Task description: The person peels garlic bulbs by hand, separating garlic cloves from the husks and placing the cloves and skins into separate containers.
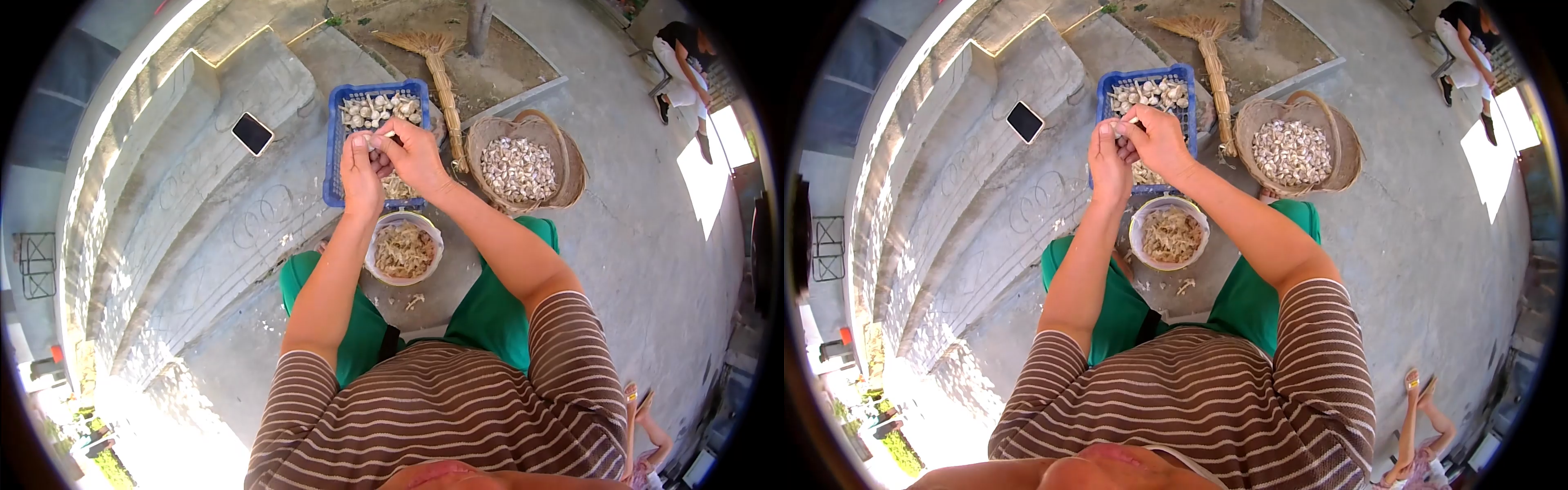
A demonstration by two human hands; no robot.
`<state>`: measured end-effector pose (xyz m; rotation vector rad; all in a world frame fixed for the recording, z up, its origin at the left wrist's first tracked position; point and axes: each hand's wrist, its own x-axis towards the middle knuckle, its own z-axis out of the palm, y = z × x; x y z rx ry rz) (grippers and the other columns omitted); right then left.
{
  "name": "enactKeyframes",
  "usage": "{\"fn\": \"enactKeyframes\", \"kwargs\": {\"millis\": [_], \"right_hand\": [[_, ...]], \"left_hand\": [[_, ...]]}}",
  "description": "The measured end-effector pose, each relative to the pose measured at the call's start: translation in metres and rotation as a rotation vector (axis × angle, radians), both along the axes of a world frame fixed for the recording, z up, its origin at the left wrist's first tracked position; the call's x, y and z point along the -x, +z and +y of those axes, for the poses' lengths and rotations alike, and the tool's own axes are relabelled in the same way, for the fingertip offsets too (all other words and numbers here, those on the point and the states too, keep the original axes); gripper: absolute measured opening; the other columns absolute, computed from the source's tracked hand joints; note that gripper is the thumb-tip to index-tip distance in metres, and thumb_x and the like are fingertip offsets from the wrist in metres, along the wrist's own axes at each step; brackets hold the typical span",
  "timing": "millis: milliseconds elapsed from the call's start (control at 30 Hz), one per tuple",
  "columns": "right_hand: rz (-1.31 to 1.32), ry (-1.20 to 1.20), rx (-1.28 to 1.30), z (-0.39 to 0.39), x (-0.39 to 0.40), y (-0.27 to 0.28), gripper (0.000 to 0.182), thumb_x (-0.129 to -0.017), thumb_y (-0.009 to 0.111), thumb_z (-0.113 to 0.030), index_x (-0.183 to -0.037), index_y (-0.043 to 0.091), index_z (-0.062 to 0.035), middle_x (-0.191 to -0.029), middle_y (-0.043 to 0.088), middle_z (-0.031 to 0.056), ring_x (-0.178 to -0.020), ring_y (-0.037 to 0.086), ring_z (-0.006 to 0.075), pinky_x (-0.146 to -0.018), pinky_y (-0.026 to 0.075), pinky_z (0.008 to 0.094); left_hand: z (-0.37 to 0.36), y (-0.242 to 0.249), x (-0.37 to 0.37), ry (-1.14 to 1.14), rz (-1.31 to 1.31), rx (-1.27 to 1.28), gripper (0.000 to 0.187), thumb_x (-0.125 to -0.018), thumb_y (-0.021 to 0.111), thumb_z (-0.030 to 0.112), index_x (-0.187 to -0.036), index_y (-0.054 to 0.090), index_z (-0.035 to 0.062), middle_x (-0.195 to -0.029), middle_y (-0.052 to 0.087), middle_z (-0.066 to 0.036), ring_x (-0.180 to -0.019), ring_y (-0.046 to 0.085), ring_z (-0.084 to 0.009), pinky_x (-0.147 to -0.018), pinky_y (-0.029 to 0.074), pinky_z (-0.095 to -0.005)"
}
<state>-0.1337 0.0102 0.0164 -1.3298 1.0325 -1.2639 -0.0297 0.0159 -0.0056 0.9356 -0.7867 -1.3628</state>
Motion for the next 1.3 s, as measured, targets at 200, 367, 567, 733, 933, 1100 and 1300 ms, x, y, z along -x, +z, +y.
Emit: {"fn": "enactKeyframes", "kwargs": {"millis": [200, 367, 567, 733, 933, 1100, 1300], "right_hand": [[0.139, -0.137, 0.21, -0.002, -0.01, -0.01, 0.01, -0.082, 0.063, -0.009, -0.083, 0.06, -0.0004, -0.077, 0.064, 0.0112, -0.063, 0.064, 0.0185, -0.055, 0.051, 0.0293], [0.255, -0.185, 0.442, 0.0, -0.011, -0.006, 0.007, -0.078, 0.064, -0.006, -0.083, 0.061, -0.0017, -0.079, 0.063, 0.0118, -0.07, 0.063, 0.0249, -0.062, 0.05, 0.0313], [0.326, -0.119, 0.616, -0.006, -0.01, -0.01, 0.007, -0.079, 0.063, -0.004, -0.085, 0.06, -0.002, -0.078, 0.062, 0.0101, -0.07, 0.063, 0.0247, -0.061, 0.05, 0.0306], [0.188, -0.161, 0.328, 0.0, -0.01, 0.001, 0.008, -0.079, 0.063, -0.006, -0.086, 0.058, -0.0022, -0.075, 0.061, 0.0088, -0.068, 0.063, 0.0231, -0.059, 0.049, 0.0293], [0.456, -0.264, 0.237, -0.035, 0.019, -0.022, 0.012, -0.082, 0.061, -0.016, -0.088, 0.06, -0.0051, -0.076, 0.064, 0.0094, -0.066, 0.062, 0.026, -0.06, 0.048, 0.036], [0.902, -0.164, 0.485, -0.041, 0.018, -0.064, 0.024, -0.083, 0.059, -0.02, -0.105, 0.065, -0.01, -0.097, 0.062, 0.0115, -0.092, 0.059, 0.0287, -0.079, 0.047, 0.0363], [-0.036, 0.163, 0.121, -0.038, 0.007, -0.037, 0.017, -0.085, 0.061, -0.017, -0.095, 0.067, -0.0036, -0.086, 0.063, 0.006, -0.075, 0.059, 0.013, -0.068, 0.047, 0.027]], "left_hand": [[-0.002, 0.001, -0.004, 0.004, 0.131, -0.062, 0.028, -0.098, 0.038, 0.032, -0.101, 0.05, 0.0069, -0.079, 0.049, -0.002, -0.064, 0.048, -0.0094, -0.053, 0.04, -0.0222], [-0.007, -0.001, -0.011, -0.005, 0.218, -0.165, 0.028, -0.098, 0.037, 0.032, -0.096, 0.051, 0.0074, -0.075, 0.046, -0.001, -0.059, 0.044, -0.0087, -0.048, 0.035, -0.0219], [-0.013, -0.007, -0.029, -0.216, 0.335, -0.208, 0.029, -0.097, 0.036, 0.033, -0.094, 0.053, 0.0099, -0.071, 0.051, 0.0, -0.057, 0.045, -0.0092, -0.049, 0.035, -0.0241], [-0.013, -0.001, -0.026, -0.138, 0.292, -0.298, 0.026, -0.098, 0.037, 0.029, -0.09, 0.05, 0.0077, -0.064, 0.04, 0.001, -0.052, 0.033, -0.0089, -0.045, 0.029, -0.0246], [-0.02, -0.008, -0.038, -0.127, 0.391, -0.278, 0.027, -0.099, 0.036, 0.03, -0.091, 0.044, 0.0052, -0.072, 0.043, -0.004, -0.057, 0.033, -0.0116, -0.049, 0.031, -0.0246], [-0.017, -0.009, -0.043, -0.143, 0.404, -0.268, 0.024, -0.099, 0.036, 0.026, -0.094, 0.044, 0.0046, -0.077, 0.047, -0.006, -0.059, 0.034, -0.012, -0.05, 0.032, -0.0247], [-0.016, -0.003, -0.033, -0.282, 0.4, -0.216, 0.02, -0.098, 0.039, 0.02, -0.103, 0.047, 0.0026, -0.079, 0.048, -0.005, -0.062, 0.037, -0.012, -0.052, 0.035, -0.0244]]}}
